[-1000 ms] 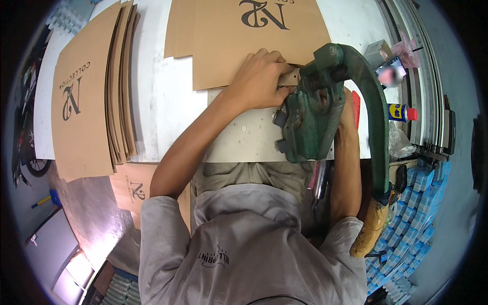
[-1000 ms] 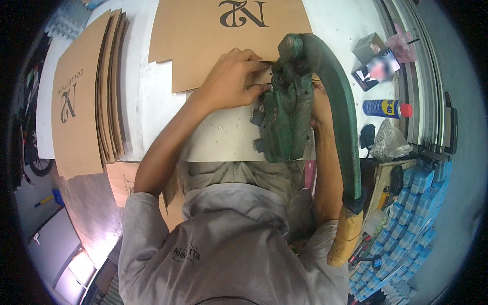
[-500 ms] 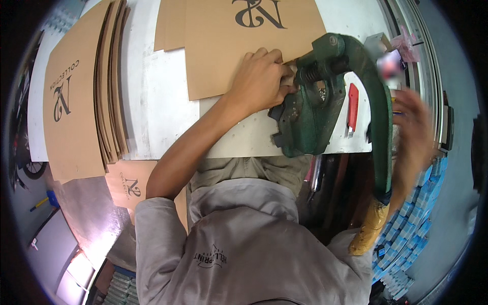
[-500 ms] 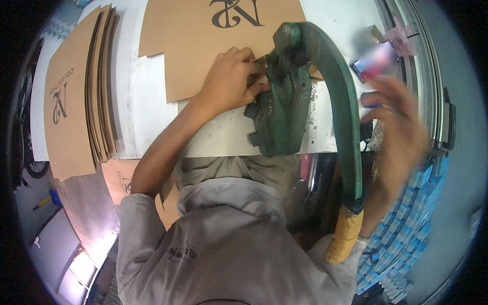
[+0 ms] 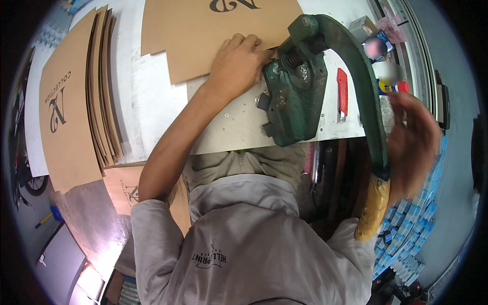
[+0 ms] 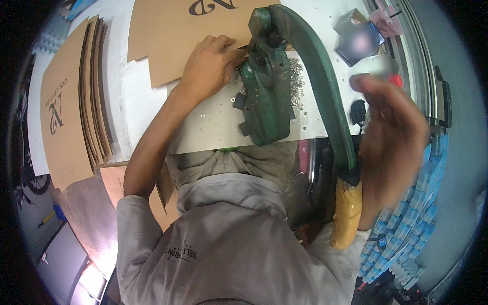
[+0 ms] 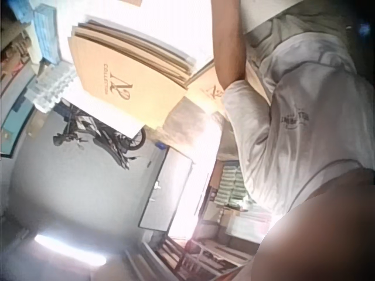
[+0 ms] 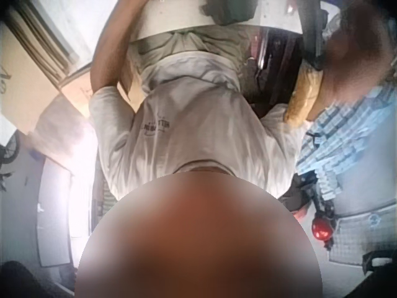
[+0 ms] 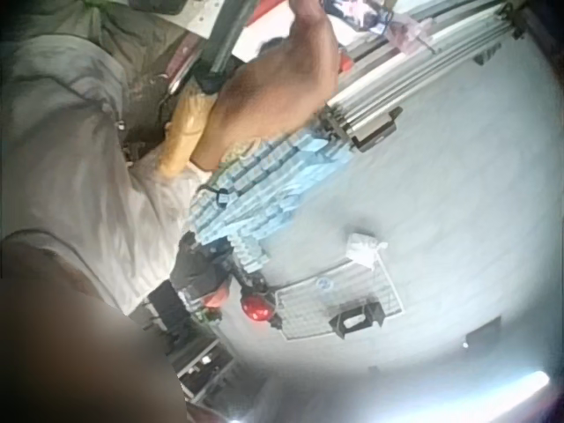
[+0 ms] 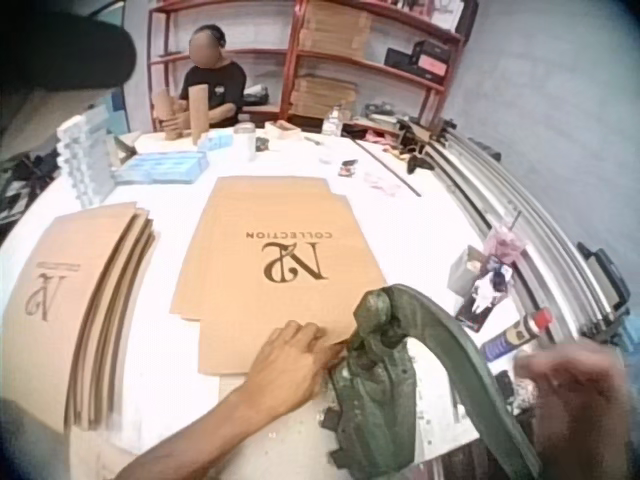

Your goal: The person uses a manual hole punch to create holes in a stack of brown cardboard pieces. They repeatedly pick up a piece, align it under the punch, press the handle, and place the finished piece on a separate pile.

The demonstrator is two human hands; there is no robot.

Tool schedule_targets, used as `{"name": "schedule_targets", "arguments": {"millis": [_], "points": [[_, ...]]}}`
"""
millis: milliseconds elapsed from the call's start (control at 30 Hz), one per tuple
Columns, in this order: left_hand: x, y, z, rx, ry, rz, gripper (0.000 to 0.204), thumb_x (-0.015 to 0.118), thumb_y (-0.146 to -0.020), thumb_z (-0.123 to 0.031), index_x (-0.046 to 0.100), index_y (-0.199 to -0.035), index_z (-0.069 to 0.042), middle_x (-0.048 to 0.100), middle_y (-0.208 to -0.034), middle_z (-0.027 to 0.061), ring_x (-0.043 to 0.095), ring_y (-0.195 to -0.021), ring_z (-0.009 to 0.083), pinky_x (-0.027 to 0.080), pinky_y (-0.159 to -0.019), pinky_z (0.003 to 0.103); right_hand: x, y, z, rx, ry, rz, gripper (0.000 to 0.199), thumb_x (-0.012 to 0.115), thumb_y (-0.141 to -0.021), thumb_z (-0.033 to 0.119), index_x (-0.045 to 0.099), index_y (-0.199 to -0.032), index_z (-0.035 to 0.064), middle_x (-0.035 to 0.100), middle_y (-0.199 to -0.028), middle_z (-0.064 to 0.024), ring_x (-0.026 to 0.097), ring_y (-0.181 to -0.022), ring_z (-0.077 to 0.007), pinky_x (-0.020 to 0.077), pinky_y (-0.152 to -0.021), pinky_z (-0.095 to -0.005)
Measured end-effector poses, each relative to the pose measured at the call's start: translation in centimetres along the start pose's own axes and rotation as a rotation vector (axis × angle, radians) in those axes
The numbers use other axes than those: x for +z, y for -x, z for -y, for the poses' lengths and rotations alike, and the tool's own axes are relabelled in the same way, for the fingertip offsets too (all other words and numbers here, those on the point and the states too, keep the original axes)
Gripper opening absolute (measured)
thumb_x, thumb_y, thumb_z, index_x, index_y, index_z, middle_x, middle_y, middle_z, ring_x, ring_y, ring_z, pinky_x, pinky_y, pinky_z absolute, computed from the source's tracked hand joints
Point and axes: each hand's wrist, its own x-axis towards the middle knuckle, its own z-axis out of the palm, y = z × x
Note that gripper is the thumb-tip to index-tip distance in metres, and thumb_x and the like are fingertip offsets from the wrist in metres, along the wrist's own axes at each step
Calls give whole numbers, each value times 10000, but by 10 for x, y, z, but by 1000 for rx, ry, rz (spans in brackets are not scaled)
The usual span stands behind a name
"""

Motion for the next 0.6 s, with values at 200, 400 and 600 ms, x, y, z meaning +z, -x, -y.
{"name": "schedule_targets", "arguments": {"millis": [200, 400, 600], "points": [[-4, 30, 8, 128, -319, 28, 494, 619, -851, -72, 732, -1315, -201, 488, -1543, 202, 445, -1419, 384, 364, -1162, 537, -38, 41, -211, 259, 649, 335, 265, 724, -975, 112, 697, -1206, -16, 667, -1008, -94, 648, -861, -152, 532, -791, -292], [-43, 66, 40, -21, -481, 140, 634, 564, -856, -21, 625, -1451, -230, 497, -1543, 216, 460, -1413, 435, 317, -1210, 566, -14, 45, -236, 203, 671, 239, 111, 703, -963, 83, 684, -995, -22, 622, -866, -83, 616, -797, -176, 495, -741, -320], [-43, 40, 35, 7, -307, 112, 646, 604, -827, -6, 626, -1430, -240, 691, -1304, 146, 680, -1119, 334, 562, -969, 420, 52, -2, -188, 189, 11, 251, 150, 702, -964, 61, 684, -1098, -2, 672, -972, -20, 624, -928, -97, 512, -795, -289]]}}
